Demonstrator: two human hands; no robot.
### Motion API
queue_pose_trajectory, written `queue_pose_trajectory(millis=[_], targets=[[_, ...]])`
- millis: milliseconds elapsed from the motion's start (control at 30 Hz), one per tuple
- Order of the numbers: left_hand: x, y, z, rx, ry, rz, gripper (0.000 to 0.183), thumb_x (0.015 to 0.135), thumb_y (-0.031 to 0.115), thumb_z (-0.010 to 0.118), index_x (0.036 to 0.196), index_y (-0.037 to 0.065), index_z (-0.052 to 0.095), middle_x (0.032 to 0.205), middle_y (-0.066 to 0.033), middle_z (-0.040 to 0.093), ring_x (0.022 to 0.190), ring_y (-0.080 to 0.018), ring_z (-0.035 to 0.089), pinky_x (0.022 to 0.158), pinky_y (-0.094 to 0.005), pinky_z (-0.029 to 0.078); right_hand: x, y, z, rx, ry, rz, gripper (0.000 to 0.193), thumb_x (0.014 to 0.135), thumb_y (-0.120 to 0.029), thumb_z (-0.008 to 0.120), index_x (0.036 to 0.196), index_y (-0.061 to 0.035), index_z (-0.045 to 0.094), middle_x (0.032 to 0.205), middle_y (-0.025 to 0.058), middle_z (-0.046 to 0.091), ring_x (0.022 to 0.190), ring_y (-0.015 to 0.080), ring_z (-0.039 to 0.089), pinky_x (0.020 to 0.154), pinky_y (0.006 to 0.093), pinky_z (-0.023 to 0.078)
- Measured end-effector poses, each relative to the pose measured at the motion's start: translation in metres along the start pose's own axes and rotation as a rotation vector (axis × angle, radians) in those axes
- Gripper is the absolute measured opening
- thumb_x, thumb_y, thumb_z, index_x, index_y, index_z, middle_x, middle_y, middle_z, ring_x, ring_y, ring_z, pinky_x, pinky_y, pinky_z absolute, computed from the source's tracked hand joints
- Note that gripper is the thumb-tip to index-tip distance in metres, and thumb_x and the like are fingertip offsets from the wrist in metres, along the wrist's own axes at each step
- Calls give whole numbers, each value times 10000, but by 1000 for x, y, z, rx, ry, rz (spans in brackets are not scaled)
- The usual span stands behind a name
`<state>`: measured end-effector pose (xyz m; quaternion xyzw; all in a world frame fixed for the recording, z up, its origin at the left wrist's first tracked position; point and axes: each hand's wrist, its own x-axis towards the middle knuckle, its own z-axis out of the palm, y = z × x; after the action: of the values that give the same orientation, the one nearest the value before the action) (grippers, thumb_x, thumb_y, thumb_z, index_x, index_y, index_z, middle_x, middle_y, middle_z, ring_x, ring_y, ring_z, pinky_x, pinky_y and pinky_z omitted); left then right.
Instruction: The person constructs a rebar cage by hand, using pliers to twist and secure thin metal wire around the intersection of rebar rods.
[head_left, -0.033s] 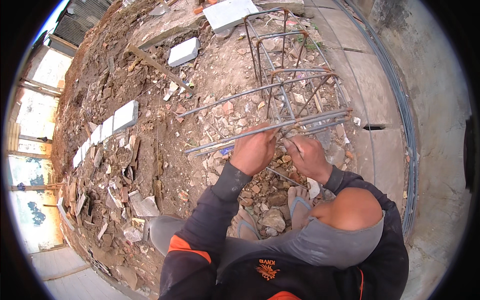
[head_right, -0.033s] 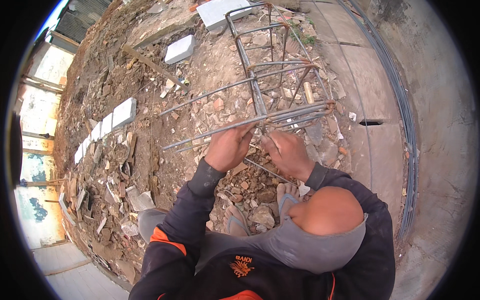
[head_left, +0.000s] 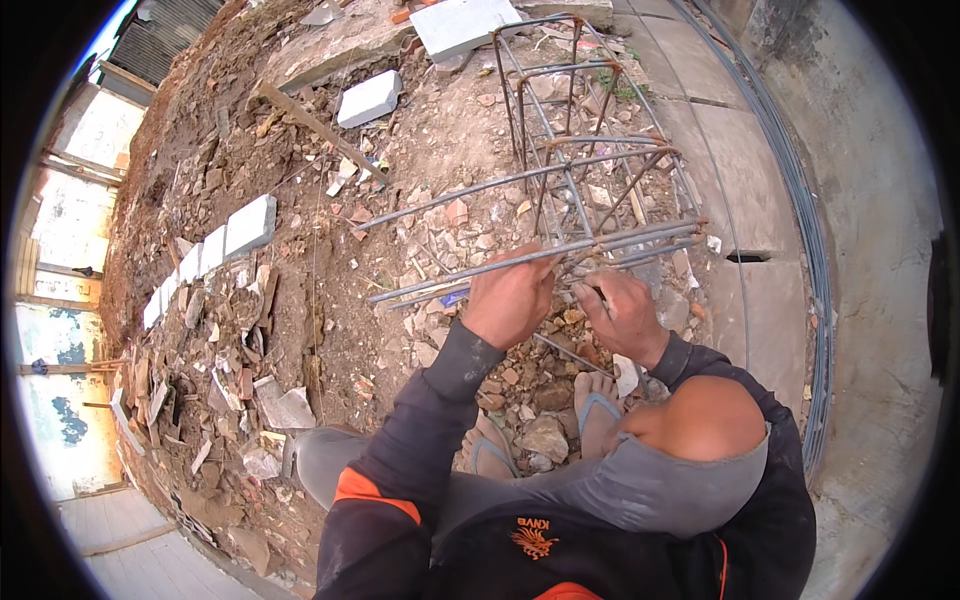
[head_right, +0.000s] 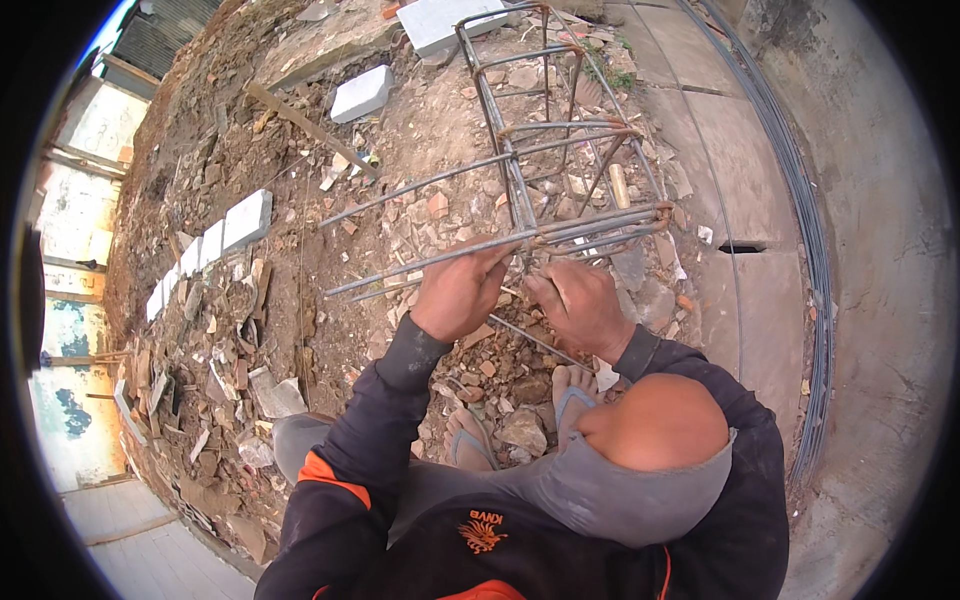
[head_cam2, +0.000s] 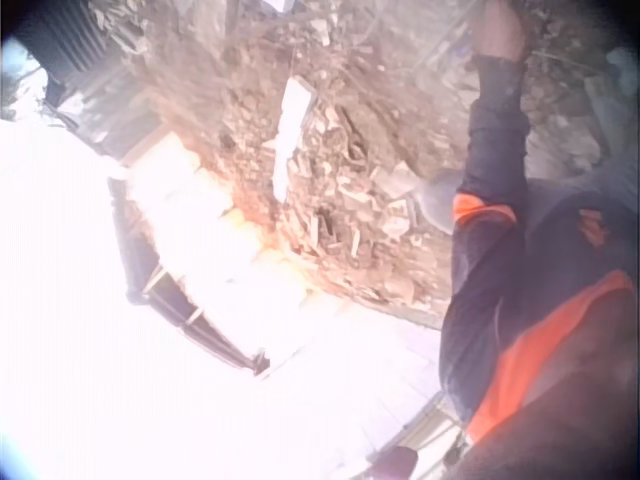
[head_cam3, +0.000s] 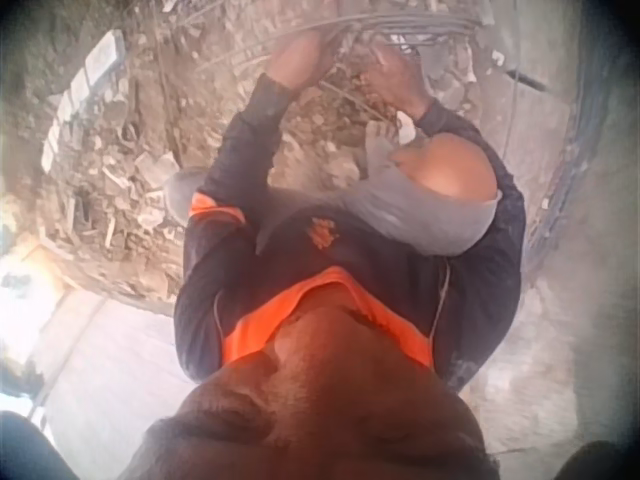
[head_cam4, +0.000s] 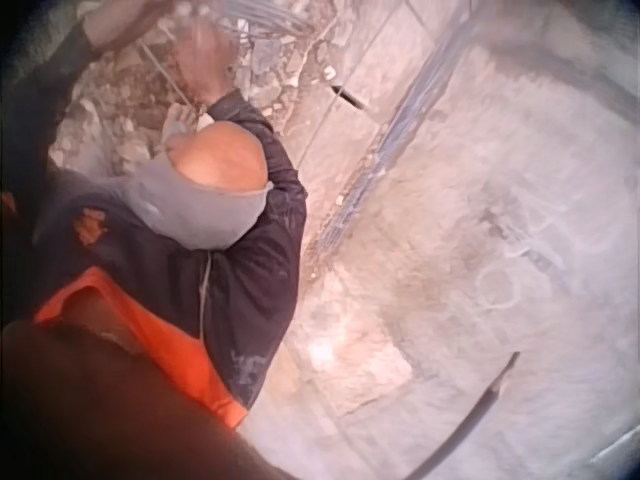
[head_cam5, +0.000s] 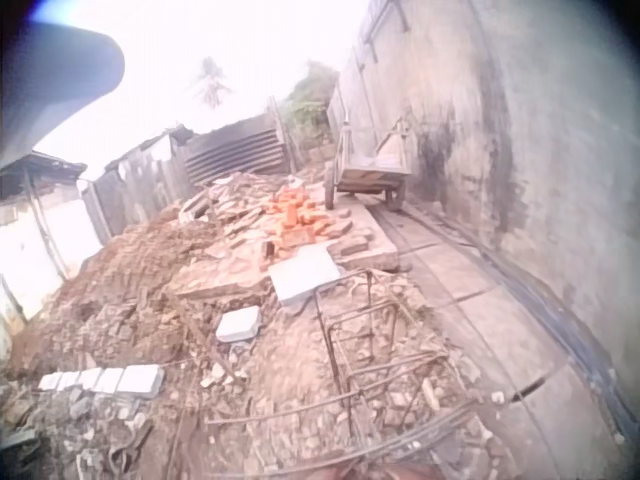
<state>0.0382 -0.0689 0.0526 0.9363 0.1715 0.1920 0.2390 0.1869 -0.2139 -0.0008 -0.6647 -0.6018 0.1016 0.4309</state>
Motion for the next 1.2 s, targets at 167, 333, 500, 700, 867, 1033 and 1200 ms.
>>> queue_pose_trajectory(millis=[167, 333, 500, 700, 867, 1033, 1200], targets=[[1, 1, 0, -51, -10, -34, 284, 877, 72, 588, 1140, 69, 696, 937, -171, 671, 843, -394, 658, 727, -477, 529, 3, 0, 1, -44, 158, -332, 354, 877, -54, 715, 1203, 29, 604, 796, 151, 678, 661, 312, 670, 573, 406, 525], [-2, -6, 3, -73, 23, -4, 236, 834, 73, 588, 1044, 47, 693, 880, -178, 656, 823, -400, 659, 715, -498, 531, 18, -9, -4, -227, 111, -416, 504, 810, -22, 726, 1291, 18, 580, 828, 134, 683, 678, 293, 671, 597, 401, 534], [1, -6, 3, -40, -58, -36, 259, 866, 89, 577, 1093, 53, 698, 908, -187, 667, 852, -406, 659, 738, -503, 527, 22, -12, -7, -266, 15, -454, 512, 723, -9, 740, 1223, -22, 630, 918, 131, 686, 714, 291, 679, 620, 393, 540], [-1, -7, 3, -51, -48, -45, 247, 909, 113, 580, 1116, 49, 700, 935, -193, 672, 875, -412, 653, 766, -496, 523, 24, -13, -7, -184, 34, -476, 402, 730, 47, 708, 1115, -21, 619, 966, 149, 683, 769, 329, 679, 661, 412, 541], [1, -6, 5, -42, -46, -63, 128, 872, 117, 597, 948, 27, 649, 919, -168, 639, 874, -395, 649, 746, -508, 518, 24, -9, -6, -149, 106, -492, 289, 733, -48, 724, 1008, -45, 636, 1010, 130, 679, 785, 317, 693, 642, 409, 544], [3, -1, -2, -69, -62, -90, 230, 905, 118, 611, 1103, 45, 702, 1027, -175, 674, 921, -398, 655, 786, -477, 528, 25, -19, -12, -208, 43, -514, 316, 734, -60, 744, 1019, -41, 610, 999, 122, 674, 841, 319, 690, 689, 413, 536], [1, -6, 3, -84, 10, -33, 218, 901, 131, 614, 1087, 62, 704, 1013, -167, 692, 903, -394, 662, 780, -479, 530, 20, -14, -8, -142, 164, -489, 284, 775, -27, 740, 1015, -22, 588, 974, 128, 673, 852, 325, 688, 701, 421, 535]])
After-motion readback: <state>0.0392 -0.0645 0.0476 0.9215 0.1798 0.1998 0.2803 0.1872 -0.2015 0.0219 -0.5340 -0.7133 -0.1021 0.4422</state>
